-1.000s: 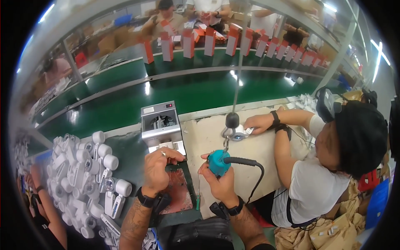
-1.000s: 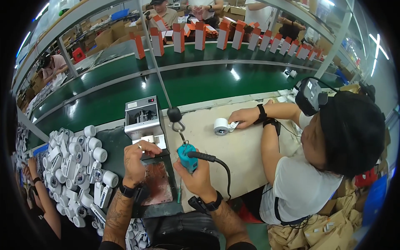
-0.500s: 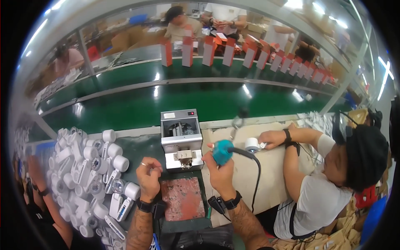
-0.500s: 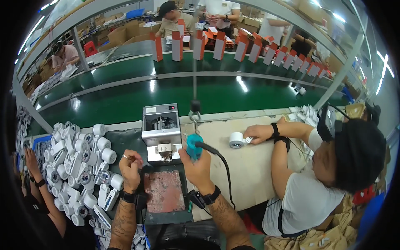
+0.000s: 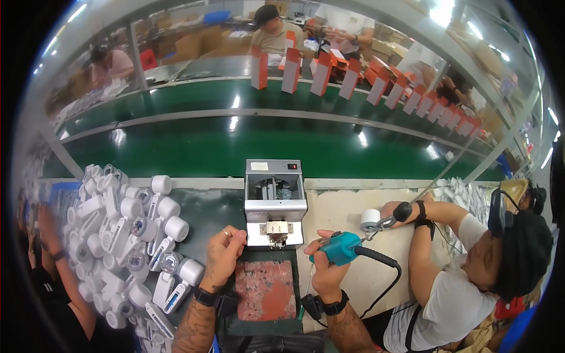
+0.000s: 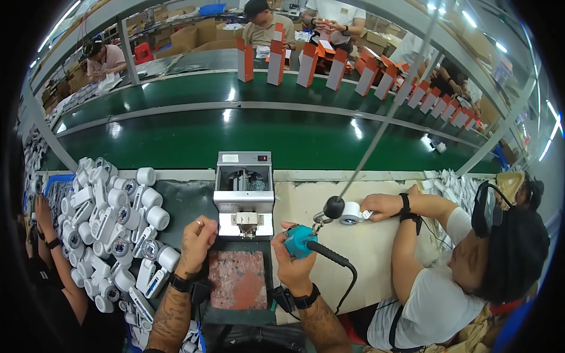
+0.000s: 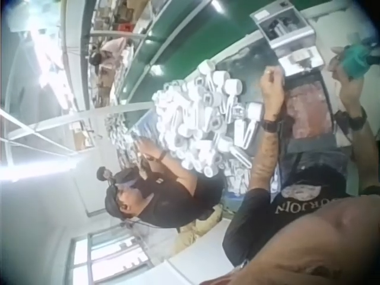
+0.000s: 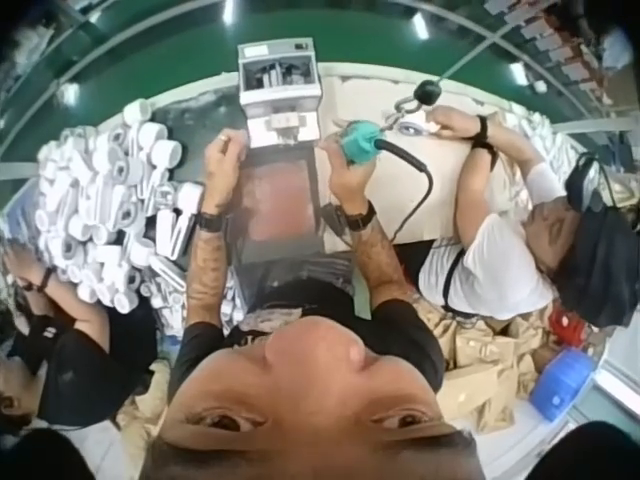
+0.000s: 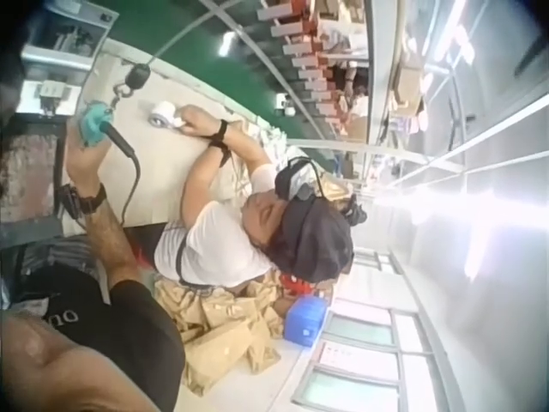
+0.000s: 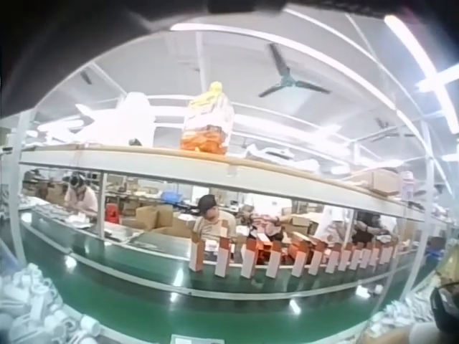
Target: The person picks up a white plastic fan, fits a cover onto the handle, and drives a screw into it using a power screwdriver before placing it into a blue bin.
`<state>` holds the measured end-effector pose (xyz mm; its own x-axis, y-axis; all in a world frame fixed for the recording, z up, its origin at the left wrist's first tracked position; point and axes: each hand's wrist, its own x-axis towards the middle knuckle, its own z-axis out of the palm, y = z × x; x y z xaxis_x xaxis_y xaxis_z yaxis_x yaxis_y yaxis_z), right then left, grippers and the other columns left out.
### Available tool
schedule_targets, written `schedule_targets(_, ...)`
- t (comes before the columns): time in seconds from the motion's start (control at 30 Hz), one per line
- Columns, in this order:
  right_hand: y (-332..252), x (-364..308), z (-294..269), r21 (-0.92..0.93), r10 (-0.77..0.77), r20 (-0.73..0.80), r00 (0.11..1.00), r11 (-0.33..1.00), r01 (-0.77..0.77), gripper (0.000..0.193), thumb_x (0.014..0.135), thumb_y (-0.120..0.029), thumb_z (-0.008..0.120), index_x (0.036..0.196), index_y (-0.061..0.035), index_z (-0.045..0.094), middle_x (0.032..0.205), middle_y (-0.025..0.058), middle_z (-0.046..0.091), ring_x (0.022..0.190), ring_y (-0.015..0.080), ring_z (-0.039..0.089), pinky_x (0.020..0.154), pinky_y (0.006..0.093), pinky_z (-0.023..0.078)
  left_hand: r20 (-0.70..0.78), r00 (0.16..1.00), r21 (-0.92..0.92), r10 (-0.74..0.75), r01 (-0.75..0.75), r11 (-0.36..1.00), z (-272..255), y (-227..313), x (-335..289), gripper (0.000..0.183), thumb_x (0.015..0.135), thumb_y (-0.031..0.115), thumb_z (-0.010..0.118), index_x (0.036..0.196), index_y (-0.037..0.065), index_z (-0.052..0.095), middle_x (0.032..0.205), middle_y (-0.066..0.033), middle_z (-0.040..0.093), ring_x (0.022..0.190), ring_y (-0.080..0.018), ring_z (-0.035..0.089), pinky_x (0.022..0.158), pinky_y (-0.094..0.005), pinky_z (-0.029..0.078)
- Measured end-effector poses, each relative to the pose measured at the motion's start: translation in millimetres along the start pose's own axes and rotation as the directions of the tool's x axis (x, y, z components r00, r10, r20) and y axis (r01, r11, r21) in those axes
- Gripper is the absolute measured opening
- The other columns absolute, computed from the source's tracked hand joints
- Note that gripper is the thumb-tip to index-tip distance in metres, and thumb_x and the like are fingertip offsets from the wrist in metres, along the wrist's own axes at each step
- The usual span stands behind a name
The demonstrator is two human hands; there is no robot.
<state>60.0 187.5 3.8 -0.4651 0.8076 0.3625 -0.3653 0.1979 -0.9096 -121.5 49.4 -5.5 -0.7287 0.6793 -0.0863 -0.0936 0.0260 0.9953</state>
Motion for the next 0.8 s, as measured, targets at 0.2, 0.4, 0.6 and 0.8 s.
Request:
schedule_targets(0.2, -3.1, -1.7, -4.0, -0.021, -0.014, -0.013, 1.0, 1.0, 0.014, 0.063, 0.089, -0.045, 0.072, 0.123, 0.0043, 0.05, 0.084, 0.0059, 0.064, 0.077, 0.017, 0.063, 0.072, 0.0308, 0.051, 0.021, 1.0, 0.069, -0.015, 0.014, 0.998, 3.8, -1.5, -0.3, 0.026, 0.098, 0.02, 0.064, 0.077, 0.006, 0.056, 0.064, 0.0073, 0.049, 0.058, -0.0014, 0.039, 0.052, -0.0206, 0.03)
schedule_targets(0.4, -3.2, -2.5, -5.0, -0.013, -0.019, -0.002, 1.0, 1.0, 0.019, 0.063, 0.09, -0.045, 0.071, 0.123, 0.004, 0.05, 0.083, 0.0062, 0.063, 0.077, 0.0174, 0.063, 0.071, 0.0312, 0.05, 0.033, 0.999, 0.107, -0.015, 0.012, 0.994, 7.3, 0.2, -1.9, 0.026, 0.095, 0.021, 0.068, 0.077, 0.008, 0.055, 0.064, 0.0085, 0.047, 0.057, -0.0009, 0.037, 0.05, -0.0204, 0.028)
schedule_targets(0.6, -3.7, -3.0, -3.8, -0.015, -0.013, 0.001, 1.0, 1.0, 0.013, 0.062, 0.09, -0.045, 0.071, 0.121, 0.0042, 0.05, 0.082, 0.0066, 0.063, 0.077, 0.0179, 0.063, 0.071, 0.0315, 0.05, 0.049, 0.998, 0.085, -0.025, 0.021, 0.996, 4.4, -5.3, -1.8, 0.029, 0.095, 0.024, 0.069, 0.077, 0.007, 0.054, 0.066, 0.01, 0.045, 0.06, -0.0003, 0.036, 0.054, -0.0198, 0.029)
schedule_targets(0.8, -5.4, -3.6, -5.6, -0.016, -0.018, -0.006, 1.0, 1.0, 0.017, 0.063, 0.089, -0.046, 0.072, 0.121, 0.0043, 0.05, 0.081, 0.0075, 0.062, 0.075, 0.0184, 0.062, 0.07, 0.0322, 0.051, 0.054, 0.999, 0.087, 0.006, -0.011, 0.996, 6.0, -5.0, 0.9, 0.03, 0.093, 0.024, 0.071, 0.075, 0.009, 0.052, 0.067, 0.0096, 0.045, 0.06, -0.0005, 0.035, 0.052, -0.02, 0.029)
